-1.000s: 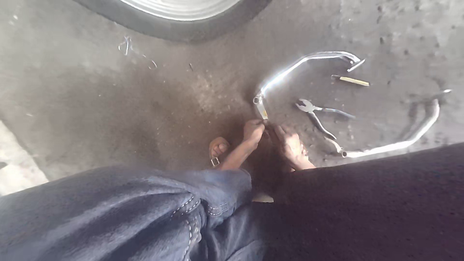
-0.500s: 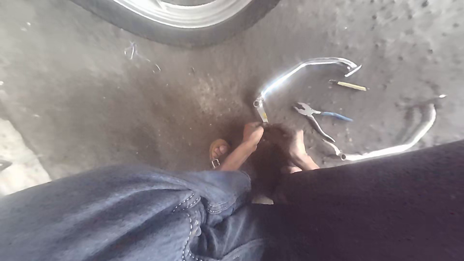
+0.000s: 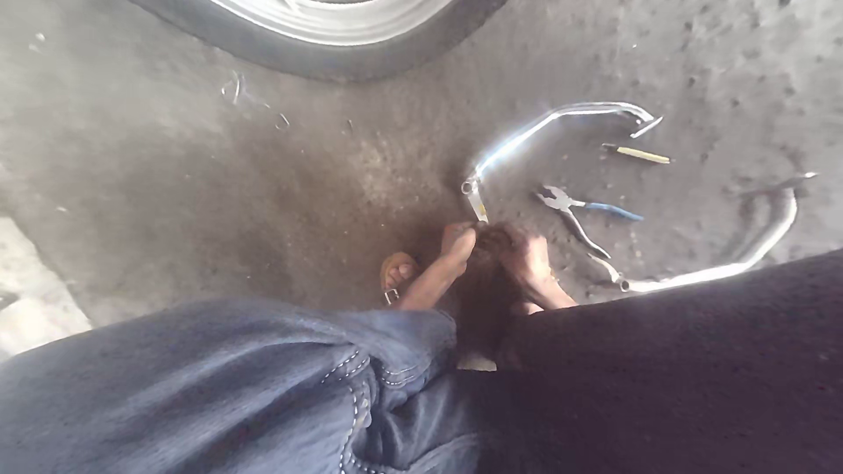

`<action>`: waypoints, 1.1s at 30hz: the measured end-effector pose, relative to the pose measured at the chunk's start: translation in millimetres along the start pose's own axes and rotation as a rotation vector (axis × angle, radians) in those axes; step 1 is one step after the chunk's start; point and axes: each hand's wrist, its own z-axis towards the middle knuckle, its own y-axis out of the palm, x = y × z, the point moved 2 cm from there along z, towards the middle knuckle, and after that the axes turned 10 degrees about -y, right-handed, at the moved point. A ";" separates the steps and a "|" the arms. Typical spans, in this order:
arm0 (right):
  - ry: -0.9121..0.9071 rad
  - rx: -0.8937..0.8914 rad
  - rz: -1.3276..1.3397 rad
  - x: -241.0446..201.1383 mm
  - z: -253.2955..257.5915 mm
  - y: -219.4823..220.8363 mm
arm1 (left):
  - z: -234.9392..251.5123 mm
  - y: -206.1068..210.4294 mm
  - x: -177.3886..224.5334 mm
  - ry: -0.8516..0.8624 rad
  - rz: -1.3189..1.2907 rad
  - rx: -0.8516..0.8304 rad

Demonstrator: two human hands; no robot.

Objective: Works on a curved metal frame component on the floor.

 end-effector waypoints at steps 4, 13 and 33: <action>-0.167 0.026 -0.150 1.0 -5.0 5.2 | -2.6 0.0 2.2 0.006 0.003 -0.017; 0.214 0.052 0.274 1.6 -1.8 -5.3 | -0.3 0.5 1.5 -0.048 0.132 0.068; 1.052 -0.064 1.272 -20.7 16.2 -28.9 | -2.9 1.2 -1.2 -0.044 -0.003 0.034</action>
